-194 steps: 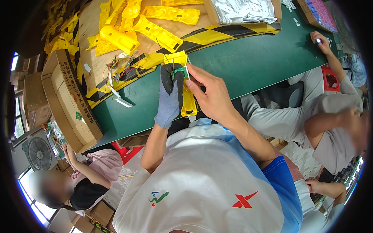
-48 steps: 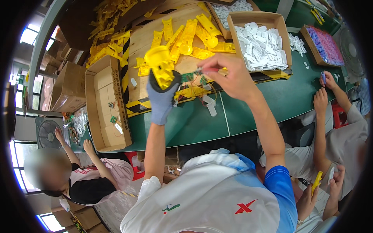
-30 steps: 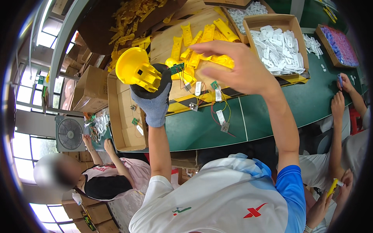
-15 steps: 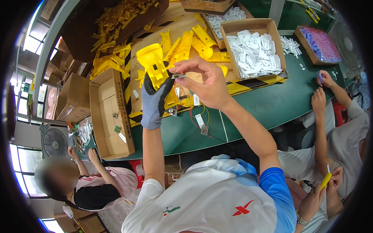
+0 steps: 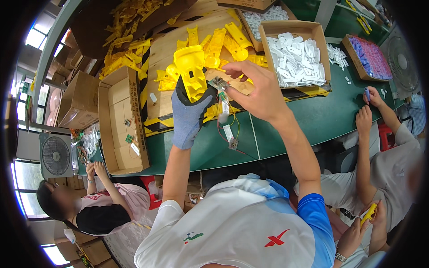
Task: The person is seen assembling electronic components into yellow plastic housings at a factory assembly line.
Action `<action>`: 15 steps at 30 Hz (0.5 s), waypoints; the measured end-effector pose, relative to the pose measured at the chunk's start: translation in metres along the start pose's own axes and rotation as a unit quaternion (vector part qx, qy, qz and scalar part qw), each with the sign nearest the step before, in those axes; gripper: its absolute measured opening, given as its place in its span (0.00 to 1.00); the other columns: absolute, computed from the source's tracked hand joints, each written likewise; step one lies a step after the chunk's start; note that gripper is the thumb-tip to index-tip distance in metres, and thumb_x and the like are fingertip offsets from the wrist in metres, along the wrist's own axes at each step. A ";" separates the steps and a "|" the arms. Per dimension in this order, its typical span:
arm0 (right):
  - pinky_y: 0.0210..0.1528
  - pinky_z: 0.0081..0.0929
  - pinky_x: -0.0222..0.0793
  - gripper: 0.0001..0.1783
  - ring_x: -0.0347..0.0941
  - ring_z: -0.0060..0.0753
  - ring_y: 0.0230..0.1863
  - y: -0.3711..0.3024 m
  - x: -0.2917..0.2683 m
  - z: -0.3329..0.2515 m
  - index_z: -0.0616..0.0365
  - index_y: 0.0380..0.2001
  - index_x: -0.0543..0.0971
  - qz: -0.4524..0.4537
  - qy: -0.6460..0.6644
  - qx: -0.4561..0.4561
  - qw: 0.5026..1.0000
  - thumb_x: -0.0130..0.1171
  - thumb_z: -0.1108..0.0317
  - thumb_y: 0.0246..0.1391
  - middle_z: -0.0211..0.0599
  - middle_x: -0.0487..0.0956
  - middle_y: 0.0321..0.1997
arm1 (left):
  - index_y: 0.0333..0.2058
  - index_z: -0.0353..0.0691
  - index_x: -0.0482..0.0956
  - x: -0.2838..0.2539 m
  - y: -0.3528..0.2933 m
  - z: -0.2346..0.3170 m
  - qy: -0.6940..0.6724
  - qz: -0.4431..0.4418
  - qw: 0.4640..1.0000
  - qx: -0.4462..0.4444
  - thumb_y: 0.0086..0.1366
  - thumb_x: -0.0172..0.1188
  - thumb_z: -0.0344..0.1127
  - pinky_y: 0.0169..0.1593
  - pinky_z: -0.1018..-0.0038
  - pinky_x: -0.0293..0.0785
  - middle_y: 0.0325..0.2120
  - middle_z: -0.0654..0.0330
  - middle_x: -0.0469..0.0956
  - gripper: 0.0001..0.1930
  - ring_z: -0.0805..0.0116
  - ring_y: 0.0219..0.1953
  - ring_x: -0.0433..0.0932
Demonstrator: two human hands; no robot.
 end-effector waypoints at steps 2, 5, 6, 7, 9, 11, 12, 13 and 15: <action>0.38 0.28 0.73 0.19 0.77 0.38 0.36 0.001 -0.007 -0.005 0.58 0.41 0.79 -0.027 -0.037 -0.028 0.999 0.68 0.74 0.42 0.38 0.79 0.36 | 0.44 0.32 0.71 0.001 0.000 -0.001 0.008 0.002 1.000 0.008 0.51 0.69 0.31 0.33 0.75 0.72 0.28 0.60 0.77 0.23 0.73 0.28 0.75; 0.38 0.30 0.74 0.18 0.77 0.42 0.36 -0.002 -0.007 -0.015 0.56 0.40 0.79 -0.038 -0.104 -0.106 0.988 0.69 0.72 0.42 0.38 0.79 0.36 | 0.44 0.32 0.71 0.001 0.000 -0.002 0.041 0.002 0.999 0.002 0.51 0.69 0.32 0.33 0.75 0.73 0.28 0.60 0.77 0.22 0.72 0.28 0.75; 0.37 0.30 0.74 0.17 0.77 0.42 0.36 -0.003 -0.006 -0.016 0.57 0.40 0.79 -0.030 -0.107 -0.105 0.988 0.69 0.72 0.43 0.38 0.79 0.36 | 0.46 0.34 0.71 0.001 -0.001 -0.002 0.043 -0.001 0.999 0.005 0.51 0.69 0.29 0.30 0.78 0.71 0.29 0.61 0.78 0.23 0.76 0.26 0.75; 0.37 0.30 0.74 0.16 0.77 0.41 0.35 -0.005 -0.005 -0.017 0.57 0.39 0.80 -0.022 -0.111 -0.104 0.988 0.69 0.71 0.44 0.38 0.80 0.35 | 0.47 0.35 0.71 0.002 -0.001 -0.003 0.044 -0.005 0.999 0.007 0.51 0.69 0.27 0.26 0.82 0.69 0.30 0.63 0.79 0.24 0.80 0.25 0.75; 0.37 0.30 0.74 0.14 0.78 0.40 0.34 -0.007 -0.003 -0.011 0.58 0.37 0.80 -0.007 -0.113 -0.112 0.987 0.68 0.72 0.45 0.38 0.81 0.34 | 0.45 0.34 0.71 0.004 -0.004 0.000 0.022 -0.008 1.000 -0.003 0.52 0.69 0.29 0.29 0.79 0.71 0.29 0.62 0.78 0.23 0.77 0.26 0.75; 0.36 0.29 0.75 0.12 0.78 0.39 0.33 -0.008 -0.002 -0.007 0.59 0.36 0.81 0.009 -0.114 -0.121 0.986 0.68 0.73 0.46 0.38 0.81 0.32 | 0.43 0.33 0.71 0.004 -0.005 0.000 0.002 -0.011 1.000 -0.011 0.52 0.69 0.32 0.32 0.75 0.73 0.28 0.61 0.77 0.22 0.74 0.28 0.75; 0.35 0.29 0.75 0.10 0.79 0.38 0.32 -0.009 -0.003 -0.005 0.60 0.34 0.82 0.021 -0.107 -0.117 0.987 0.68 0.74 0.46 0.38 0.82 0.32 | 0.44 0.34 0.71 0.001 -0.005 -0.002 -0.013 0.002 1.000 0.005 0.52 0.69 0.31 0.32 0.76 0.73 0.28 0.61 0.78 0.21 0.74 0.28 0.75; 0.35 0.28 0.76 0.08 0.80 0.38 0.32 -0.011 -0.004 -0.003 0.61 0.33 0.82 0.034 -0.100 -0.110 0.988 0.68 0.75 0.46 0.38 0.83 0.31 | 0.44 0.34 0.71 -0.001 -0.006 -0.003 -0.028 0.014 0.999 0.020 0.53 0.68 0.30 0.31 0.77 0.73 0.29 0.62 0.78 0.21 0.75 0.28 0.75; 0.37 0.26 0.76 0.08 0.81 0.37 0.33 -0.014 -0.004 0.000 0.62 0.32 0.83 0.026 -0.078 -0.101 0.992 0.67 0.77 0.46 0.40 0.84 0.33 | 0.44 0.34 0.71 -0.006 -0.009 -0.005 -0.042 0.021 0.999 0.001 0.53 0.68 0.29 0.32 0.77 0.73 0.28 0.62 0.78 0.21 0.75 0.28 0.75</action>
Point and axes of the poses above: each hand's wrist, its own y-axis towards the middle knuckle, its own x-axis out of the palm, z = x × y, the point moved 4 cm from there along y, towards the middle knuckle
